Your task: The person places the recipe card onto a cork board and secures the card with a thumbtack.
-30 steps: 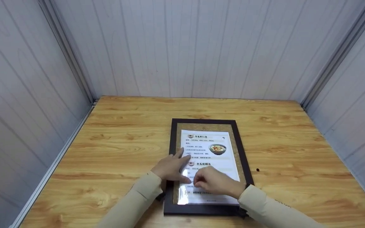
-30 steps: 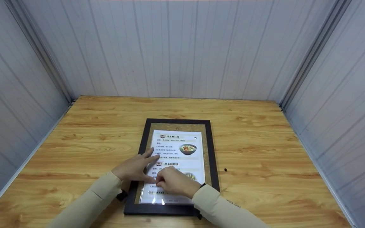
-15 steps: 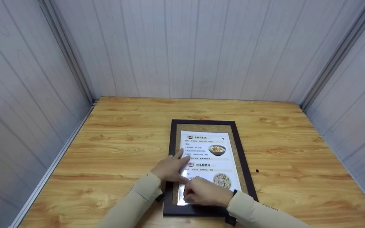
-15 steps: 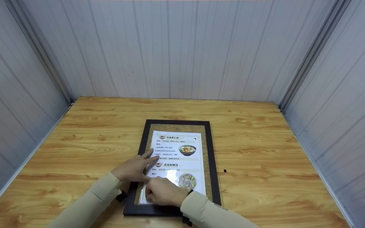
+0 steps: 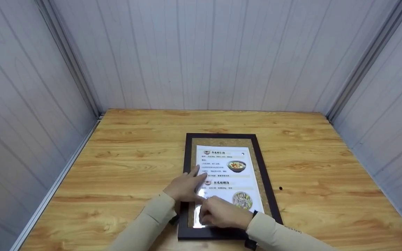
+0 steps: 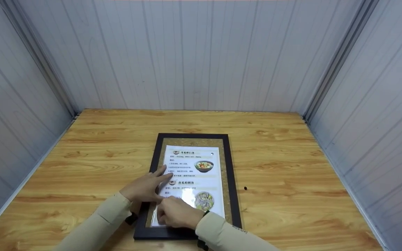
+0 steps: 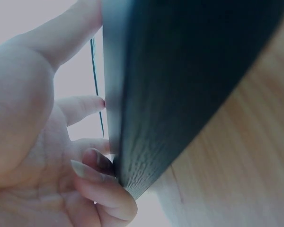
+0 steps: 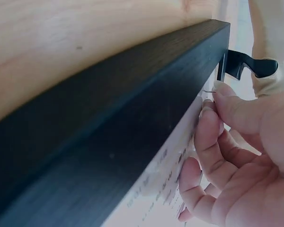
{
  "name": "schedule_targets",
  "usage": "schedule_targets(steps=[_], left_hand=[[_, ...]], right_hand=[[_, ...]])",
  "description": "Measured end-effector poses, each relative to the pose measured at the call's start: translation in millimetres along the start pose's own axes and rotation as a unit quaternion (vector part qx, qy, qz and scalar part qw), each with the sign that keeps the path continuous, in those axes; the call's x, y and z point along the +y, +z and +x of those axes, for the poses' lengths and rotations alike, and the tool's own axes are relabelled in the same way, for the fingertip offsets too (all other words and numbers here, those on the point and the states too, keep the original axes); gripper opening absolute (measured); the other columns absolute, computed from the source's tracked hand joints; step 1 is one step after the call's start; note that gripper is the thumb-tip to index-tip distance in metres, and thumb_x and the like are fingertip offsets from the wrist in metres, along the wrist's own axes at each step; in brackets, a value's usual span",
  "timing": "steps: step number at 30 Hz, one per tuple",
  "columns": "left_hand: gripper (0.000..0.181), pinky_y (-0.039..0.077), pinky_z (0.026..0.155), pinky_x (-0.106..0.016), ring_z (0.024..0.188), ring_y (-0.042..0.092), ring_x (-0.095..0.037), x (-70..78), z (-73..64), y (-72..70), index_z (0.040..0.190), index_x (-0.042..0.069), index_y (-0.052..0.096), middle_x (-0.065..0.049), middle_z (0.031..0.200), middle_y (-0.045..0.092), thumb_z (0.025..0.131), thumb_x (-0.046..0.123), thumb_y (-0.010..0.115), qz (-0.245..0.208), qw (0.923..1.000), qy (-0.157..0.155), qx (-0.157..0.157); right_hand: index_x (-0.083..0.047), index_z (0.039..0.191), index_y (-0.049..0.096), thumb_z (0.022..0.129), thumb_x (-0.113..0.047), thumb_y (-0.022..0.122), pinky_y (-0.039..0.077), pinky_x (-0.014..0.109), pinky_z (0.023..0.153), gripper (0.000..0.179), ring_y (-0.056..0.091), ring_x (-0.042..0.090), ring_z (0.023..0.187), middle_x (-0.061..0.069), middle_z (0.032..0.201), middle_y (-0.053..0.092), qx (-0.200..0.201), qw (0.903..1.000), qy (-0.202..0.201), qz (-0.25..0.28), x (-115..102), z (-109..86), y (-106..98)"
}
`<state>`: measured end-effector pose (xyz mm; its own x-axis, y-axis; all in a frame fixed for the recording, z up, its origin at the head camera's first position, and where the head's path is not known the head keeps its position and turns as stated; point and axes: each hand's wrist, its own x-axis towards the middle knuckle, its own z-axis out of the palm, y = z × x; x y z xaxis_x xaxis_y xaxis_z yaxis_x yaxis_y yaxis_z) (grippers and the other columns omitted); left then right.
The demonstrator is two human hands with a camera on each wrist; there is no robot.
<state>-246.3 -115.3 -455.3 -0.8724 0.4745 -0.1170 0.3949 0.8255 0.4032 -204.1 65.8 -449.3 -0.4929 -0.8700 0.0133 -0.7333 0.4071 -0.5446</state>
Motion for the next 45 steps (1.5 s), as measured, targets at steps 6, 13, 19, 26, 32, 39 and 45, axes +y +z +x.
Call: schedule_targets(steps=[6,13,19,26,32,39,45], left_hand=[[0.093,0.039,0.103,-0.062,0.13,0.036,-0.059,-2.1,-0.2,2.0,0.151,0.015,0.044,-0.024,0.159,0.023,0.074,0.05,0.083,-0.001,1.0,0.0,-0.001],[0.093,0.038,0.103,-0.062,0.13,0.036,-0.06,-2.6,0.8,1.5,0.151,0.015,0.044,-0.024,0.159,0.024,0.074,0.051,0.082,-0.002,1.0,0.001,0.003],[0.092,0.038,0.104,-0.061,0.13,0.038,-0.058,-2.3,0.4,1.9,0.15,0.014,0.045,-0.025,0.158,0.025,0.076,0.053,0.08,0.003,0.9999,0.006,0.008],[0.092,0.037,0.105,-0.061,0.131,0.035,-0.059,-2.3,-0.8,1.5,0.151,0.015,0.044,-0.023,0.159,0.024,0.075,0.049,0.082,-0.006,1.0,-0.001,0.002],[0.091,0.037,0.104,-0.061,0.131,0.035,-0.059,-1.3,-0.2,3.0,0.151,0.016,0.043,-0.022,0.16,0.023,0.074,0.044,0.084,-0.011,0.9999,-0.007,0.002],[0.093,0.037,0.105,-0.061,0.132,0.035,-0.056,-1.7,-0.8,1.4,0.151,0.016,0.044,-0.021,0.16,0.023,0.074,0.05,0.083,-0.003,0.9999,-0.011,0.0],[0.093,0.036,0.105,-0.063,0.132,0.035,-0.058,-1.8,-1.9,2.0,0.152,0.016,0.043,-0.022,0.16,0.022,0.074,0.05,0.083,-0.003,0.9999,-0.01,-0.001]], right_hand=[[-0.01,0.081,0.079,0.083,-0.003,0.076,0.047,0.008,0.07,0.007,0.057,-0.007,0.072,-0.01,0.073,0.07,0.007,0.9994,-0.015,0.029,3.4,-0.8,0.6],[-0.009,0.08,0.079,0.081,-0.002,0.077,0.047,0.008,0.068,0.007,0.057,-0.007,0.069,-0.009,0.071,0.071,0.009,0.9993,-0.012,0.034,3.2,0.2,-0.2],[-0.008,0.077,0.079,0.078,0.001,0.078,0.046,0.007,0.067,0.009,0.056,-0.007,0.068,-0.007,0.069,0.07,0.012,0.9996,-0.007,0.024,0.8,2.1,1.2],[-0.01,0.074,0.076,0.079,0.0,0.076,0.045,0.006,0.066,0.011,0.053,-0.009,0.065,-0.011,0.068,0.068,0.019,0.9998,-0.004,0.005,2.7,0.7,5.3],[-0.011,0.077,0.068,0.084,-0.006,0.076,0.043,0.008,0.068,0.012,0.052,-0.005,0.069,-0.01,0.073,0.062,0.03,0.999,-0.034,0.002,7.7,-7.2,7.5],[-0.01,0.078,0.071,0.085,-0.006,0.074,0.042,0.008,0.072,0.009,0.054,-0.004,0.072,-0.009,0.075,0.064,0.029,0.9981,-0.054,-0.008,10.7,-7.7,7.2],[-0.009,0.076,0.076,0.081,0.0,0.074,0.046,0.007,0.067,0.011,0.054,-0.008,0.065,-0.009,0.069,0.068,0.017,0.9997,-0.011,0.014,4.9,-3.5,5.6]])
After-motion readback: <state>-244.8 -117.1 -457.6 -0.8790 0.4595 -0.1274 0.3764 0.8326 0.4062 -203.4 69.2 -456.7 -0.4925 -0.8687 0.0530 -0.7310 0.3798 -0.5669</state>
